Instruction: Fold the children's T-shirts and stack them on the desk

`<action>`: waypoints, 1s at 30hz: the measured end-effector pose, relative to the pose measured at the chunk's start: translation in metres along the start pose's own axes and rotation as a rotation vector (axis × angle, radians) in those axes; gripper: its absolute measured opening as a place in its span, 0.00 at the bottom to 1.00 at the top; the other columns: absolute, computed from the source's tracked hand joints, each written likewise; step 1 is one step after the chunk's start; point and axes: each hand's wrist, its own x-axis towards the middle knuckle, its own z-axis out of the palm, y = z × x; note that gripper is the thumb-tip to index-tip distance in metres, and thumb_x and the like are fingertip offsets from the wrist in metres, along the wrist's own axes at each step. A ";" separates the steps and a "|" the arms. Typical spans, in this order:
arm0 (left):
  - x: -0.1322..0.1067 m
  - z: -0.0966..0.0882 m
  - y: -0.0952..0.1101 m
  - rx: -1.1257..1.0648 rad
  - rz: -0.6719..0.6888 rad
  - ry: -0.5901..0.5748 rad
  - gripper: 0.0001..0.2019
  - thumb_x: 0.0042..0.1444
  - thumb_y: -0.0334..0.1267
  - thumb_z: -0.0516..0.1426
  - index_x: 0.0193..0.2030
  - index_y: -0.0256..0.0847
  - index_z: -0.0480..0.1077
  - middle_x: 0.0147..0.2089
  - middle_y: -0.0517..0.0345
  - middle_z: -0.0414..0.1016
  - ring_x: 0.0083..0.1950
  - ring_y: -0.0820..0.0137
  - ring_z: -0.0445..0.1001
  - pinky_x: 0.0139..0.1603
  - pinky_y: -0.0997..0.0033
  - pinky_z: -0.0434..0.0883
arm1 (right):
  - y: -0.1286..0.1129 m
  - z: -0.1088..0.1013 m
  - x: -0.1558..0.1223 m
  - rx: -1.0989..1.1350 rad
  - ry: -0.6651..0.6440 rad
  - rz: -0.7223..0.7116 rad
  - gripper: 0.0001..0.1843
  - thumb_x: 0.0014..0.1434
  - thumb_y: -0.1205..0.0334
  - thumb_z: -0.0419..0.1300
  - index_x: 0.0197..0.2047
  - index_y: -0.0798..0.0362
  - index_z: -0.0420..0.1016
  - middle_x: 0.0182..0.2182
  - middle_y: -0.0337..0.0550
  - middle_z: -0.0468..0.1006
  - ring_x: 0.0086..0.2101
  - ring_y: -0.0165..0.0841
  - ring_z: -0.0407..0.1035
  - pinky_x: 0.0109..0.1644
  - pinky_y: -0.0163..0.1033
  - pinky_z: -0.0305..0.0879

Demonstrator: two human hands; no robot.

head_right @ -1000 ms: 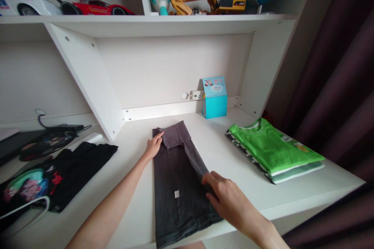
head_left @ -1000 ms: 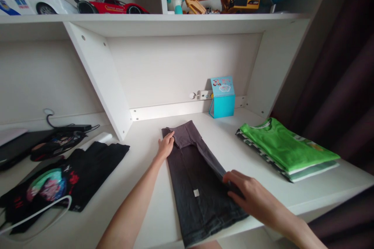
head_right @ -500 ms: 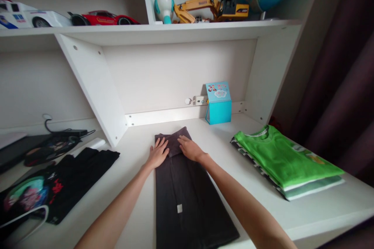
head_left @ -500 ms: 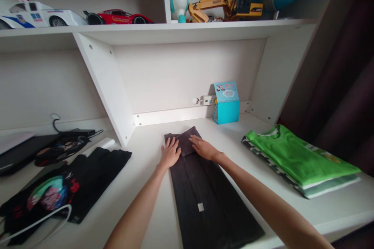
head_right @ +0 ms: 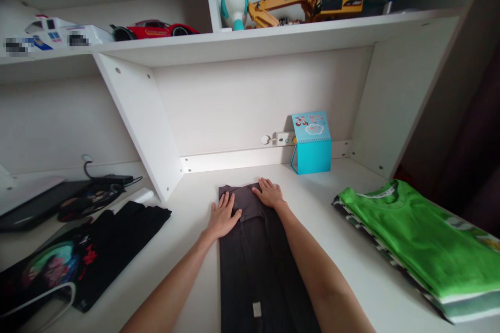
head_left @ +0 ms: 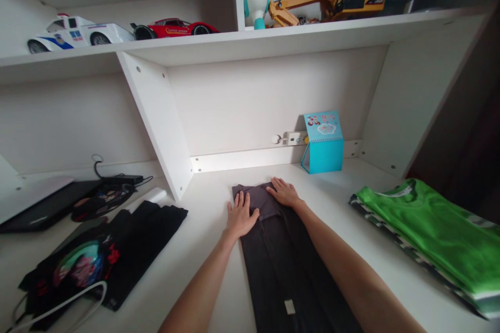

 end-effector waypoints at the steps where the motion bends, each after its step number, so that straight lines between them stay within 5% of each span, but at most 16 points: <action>1: 0.000 0.001 0.000 -0.003 -0.008 0.007 0.35 0.58 0.54 0.40 0.67 0.35 0.43 0.69 0.45 0.38 0.68 0.57 0.39 0.62 0.44 0.44 | 0.001 0.000 0.001 -0.001 0.005 0.017 0.36 0.62 0.41 0.32 0.67 0.53 0.38 0.66 0.46 0.37 0.63 0.39 0.32 0.62 0.53 0.34; 9: 0.003 0.006 -0.003 -0.020 -0.027 0.041 0.37 0.57 0.59 0.36 0.67 0.34 0.44 0.69 0.46 0.40 0.68 0.56 0.39 0.62 0.47 0.46 | -0.003 -0.015 -0.028 -0.015 0.030 0.010 0.34 0.64 0.47 0.31 0.67 0.61 0.37 0.66 0.54 0.36 0.63 0.42 0.31 0.61 0.55 0.37; 13: 0.004 0.006 -0.004 -0.009 -0.017 0.044 0.37 0.57 0.59 0.36 0.67 0.34 0.44 0.69 0.47 0.40 0.68 0.57 0.39 0.62 0.46 0.46 | 0.006 -0.018 -0.095 -0.022 -0.025 -0.162 0.34 0.64 0.45 0.35 0.67 0.57 0.42 0.65 0.47 0.41 0.63 0.36 0.32 0.63 0.48 0.39; 22: 0.005 0.001 -0.001 -0.031 -0.025 0.014 0.35 0.59 0.57 0.36 0.66 0.35 0.45 0.69 0.46 0.39 0.68 0.57 0.38 0.62 0.46 0.45 | 0.013 -0.017 -0.308 0.010 -0.030 -0.451 0.36 0.62 0.47 0.46 0.66 0.45 0.31 0.65 0.44 0.41 0.62 0.42 0.35 0.62 0.55 0.43; 27: -0.008 -0.015 0.012 -0.056 0.010 -0.010 0.28 0.63 0.47 0.37 0.66 0.34 0.47 0.68 0.42 0.42 0.68 0.57 0.40 0.62 0.45 0.45 | 0.019 -0.006 -0.347 -0.029 0.045 -0.525 0.44 0.56 0.53 0.56 0.66 0.47 0.31 0.63 0.45 0.45 0.60 0.45 0.45 0.60 0.52 0.51; 30: -0.054 -0.039 0.031 -0.117 0.149 -0.066 0.30 0.62 0.50 0.39 0.66 0.36 0.45 0.68 0.43 0.41 0.68 0.58 0.40 0.63 0.49 0.46 | 0.025 0.005 -0.345 -0.088 0.098 -0.497 0.43 0.55 0.64 0.55 0.65 0.48 0.32 0.62 0.44 0.47 0.59 0.44 0.48 0.59 0.50 0.55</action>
